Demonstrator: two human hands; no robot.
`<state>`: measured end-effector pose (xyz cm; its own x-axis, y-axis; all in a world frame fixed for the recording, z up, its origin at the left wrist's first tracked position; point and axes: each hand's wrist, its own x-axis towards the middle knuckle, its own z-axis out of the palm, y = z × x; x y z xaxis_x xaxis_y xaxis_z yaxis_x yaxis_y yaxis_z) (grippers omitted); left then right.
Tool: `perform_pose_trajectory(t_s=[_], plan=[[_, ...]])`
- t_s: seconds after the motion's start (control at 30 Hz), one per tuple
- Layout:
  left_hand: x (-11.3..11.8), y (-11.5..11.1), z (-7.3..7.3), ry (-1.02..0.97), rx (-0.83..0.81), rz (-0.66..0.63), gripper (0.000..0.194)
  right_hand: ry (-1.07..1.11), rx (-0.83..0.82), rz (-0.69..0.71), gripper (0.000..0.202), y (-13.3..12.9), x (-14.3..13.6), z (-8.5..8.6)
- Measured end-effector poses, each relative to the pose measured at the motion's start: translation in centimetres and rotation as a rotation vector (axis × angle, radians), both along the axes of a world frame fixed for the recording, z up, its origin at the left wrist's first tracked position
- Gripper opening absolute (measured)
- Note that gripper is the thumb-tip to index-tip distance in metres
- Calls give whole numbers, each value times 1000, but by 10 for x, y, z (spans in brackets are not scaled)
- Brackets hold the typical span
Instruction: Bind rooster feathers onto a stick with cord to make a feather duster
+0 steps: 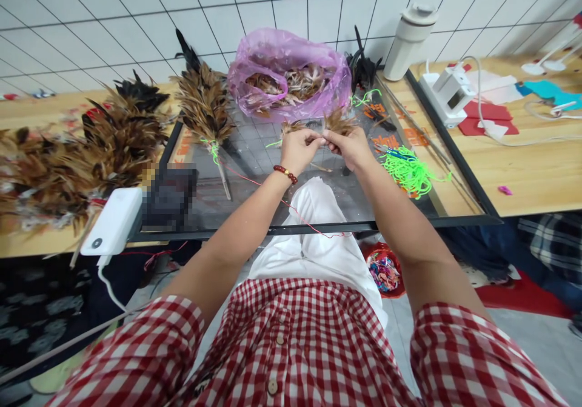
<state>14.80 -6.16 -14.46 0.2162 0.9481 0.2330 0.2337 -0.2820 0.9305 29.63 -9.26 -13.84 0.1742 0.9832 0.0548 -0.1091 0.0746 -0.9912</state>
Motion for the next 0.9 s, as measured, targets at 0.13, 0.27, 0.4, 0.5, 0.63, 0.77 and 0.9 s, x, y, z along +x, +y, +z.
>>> perform_pose_trajectory(t_s=[0.13, 0.27, 0.4, 0.5, 0.63, 0.77, 0.9], plan=[[-1, 1, 5, -51, -149, -8, 14, 27, -25, 62, 36, -3, -1, 5], [-2, -4, 17, -225, -399, -35, 22, 21, -53, 121, 33, -4, -3, 8], [-1, -7, 19, -269, -448, -54, 28, -8, -40, 116, 38, -3, -5, 5], [2, -7, 13, -192, -373, -43, 32, -58, -30, 65, 39, -1, -4, 1], [5, -10, 15, -255, -411, -51, 25, -97, -5, -4, 33, 2, -2, 0], [5, -13, 21, -278, -453, -58, 20, -131, 28, -14, 28, 2, -3, 1], [6, -12, 20, -270, -395, 8, 33, -88, 11, 20, 31, 0, -9, 3]])
